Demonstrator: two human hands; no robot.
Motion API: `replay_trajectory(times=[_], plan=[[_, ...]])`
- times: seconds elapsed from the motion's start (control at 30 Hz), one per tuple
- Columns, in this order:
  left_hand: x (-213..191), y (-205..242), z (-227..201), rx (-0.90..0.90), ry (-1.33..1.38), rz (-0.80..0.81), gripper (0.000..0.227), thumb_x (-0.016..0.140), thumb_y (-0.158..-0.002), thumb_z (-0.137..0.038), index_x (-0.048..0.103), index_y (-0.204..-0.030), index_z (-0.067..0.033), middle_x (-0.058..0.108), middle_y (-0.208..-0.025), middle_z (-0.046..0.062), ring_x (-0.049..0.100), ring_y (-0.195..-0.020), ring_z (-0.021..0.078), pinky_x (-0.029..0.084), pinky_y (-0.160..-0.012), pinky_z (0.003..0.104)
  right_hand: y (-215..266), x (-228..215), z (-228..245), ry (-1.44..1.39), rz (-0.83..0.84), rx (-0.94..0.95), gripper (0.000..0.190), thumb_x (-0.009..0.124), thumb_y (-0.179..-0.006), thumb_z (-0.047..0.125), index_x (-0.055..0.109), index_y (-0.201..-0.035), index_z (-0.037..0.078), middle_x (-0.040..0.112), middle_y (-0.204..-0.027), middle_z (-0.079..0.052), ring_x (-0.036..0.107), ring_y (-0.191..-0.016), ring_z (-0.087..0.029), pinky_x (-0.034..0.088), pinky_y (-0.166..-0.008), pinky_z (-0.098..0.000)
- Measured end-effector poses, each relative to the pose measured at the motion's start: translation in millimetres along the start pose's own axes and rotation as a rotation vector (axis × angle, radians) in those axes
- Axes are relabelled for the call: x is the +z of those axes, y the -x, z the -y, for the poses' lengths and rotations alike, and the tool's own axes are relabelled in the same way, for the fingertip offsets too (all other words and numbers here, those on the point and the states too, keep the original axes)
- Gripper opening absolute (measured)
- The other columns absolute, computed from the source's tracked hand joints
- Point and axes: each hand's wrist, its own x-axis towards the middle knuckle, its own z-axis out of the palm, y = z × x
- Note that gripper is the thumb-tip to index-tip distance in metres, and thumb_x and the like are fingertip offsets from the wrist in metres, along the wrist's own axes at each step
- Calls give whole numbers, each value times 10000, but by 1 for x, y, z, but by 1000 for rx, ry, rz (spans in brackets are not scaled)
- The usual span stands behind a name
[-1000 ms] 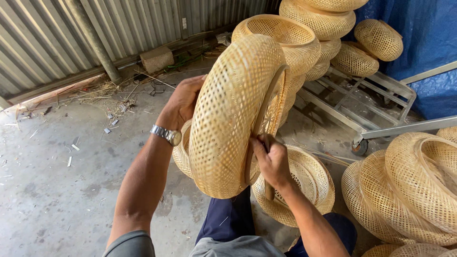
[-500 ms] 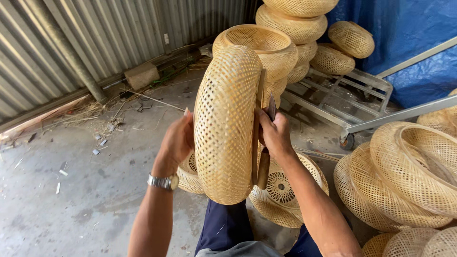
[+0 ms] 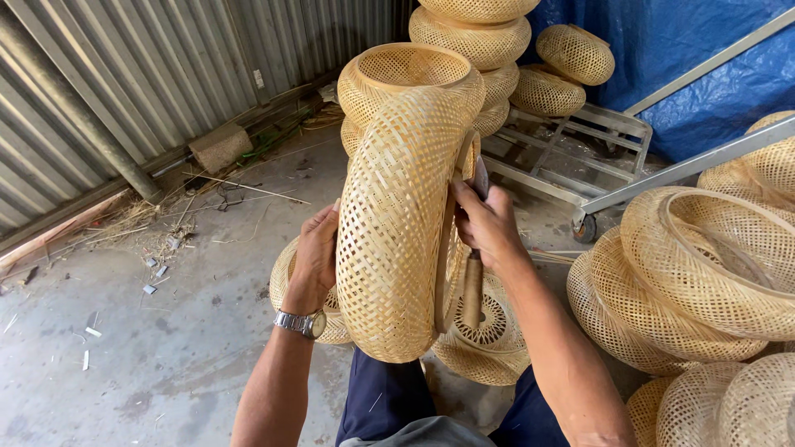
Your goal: The person holds a woven bamboo basket and uses a wooden mallet to tap along the rim and body, smoothing the weave and securing the structure. The person rotates the basket to access different sections and continues tapping until the end of the clip.
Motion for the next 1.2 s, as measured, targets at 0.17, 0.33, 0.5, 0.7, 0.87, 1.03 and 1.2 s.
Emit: replay_trajectory(times=[0.17, 0.33, 0.5, 0.7, 0.87, 1.03, 1.2], plan=[[3, 2, -3, 43, -81, 68, 297, 589, -1052, -185, 691, -1175, 66, 763, -988, 117, 727, -760, 131, 621, -659, 267, 26, -55, -24, 32, -39, 28, 297, 646, -967, 336, 643, -863, 58, 608, -638, 10, 385, -367, -43, 270, -279, -229], [11, 0, -5, 88, -146, 96, 316, 596, -1044, -196, 683, -1172, 79, 762, -1018, 113, 721, -807, 121, 613, -708, 253, 39, -103, -125, -4, -296, 368, 377, 692, -998, 350, 649, -850, 6, 503, -657, -37, 369, -386, -68, 245, -282, -239], [18, -1, -6, 131, -112, 140, 328, 589, -1061, -205, 670, -1196, 82, 751, -1054, 113, 721, -843, 126, 615, -746, 262, 64, -129, -241, -223, -270, 594, 461, 734, -873, 462, 640, -937, 15, 619, -753, -34, 370, -422, -41, 260, -318, -202], [25, 7, -13, 142, 55, 259, 330, 525, -1090, -195, 657, -1224, 76, 753, -1092, 145, 745, -869, 176, 636, -777, 305, 67, -140, -291, -658, -199, 677, 688, 617, -842, 717, 575, -861, 31, 527, -643, -2, 358, -427, -31, 240, -322, -182], [21, 16, -11, 5, 275, 120, 356, 560, -1049, -227, 653, -1207, 78, 756, -1078, 187, 763, -863, 229, 662, -755, 356, 74, -153, -267, -544, -198, 510, 793, 410, -813, 880, 553, -811, 100, 376, -507, 64, 306, -337, -61, 278, -303, -221], [4, 18, 12, -46, 416, 185, 474, 612, -994, -357, 674, -1194, 68, 749, -1050, 226, 776, -841, 264, 674, -702, 385, 79, -166, -222, -517, -211, 312, 939, 305, -787, 982, 586, -811, 86, 358, -449, 96, 326, -294, -66, 325, -284, -238], [8, 8, 26, 43, 288, 406, 376, 648, -1173, -228, 686, -1329, 113, 745, -1111, 260, 750, -879, 255, 639, -712, 360, 83, -181, -203, -260, -384, 140, 675, 470, -792, 810, 632, -1031, 200, 602, -667, 52, 404, -370, -55, 246, -270, -211]])
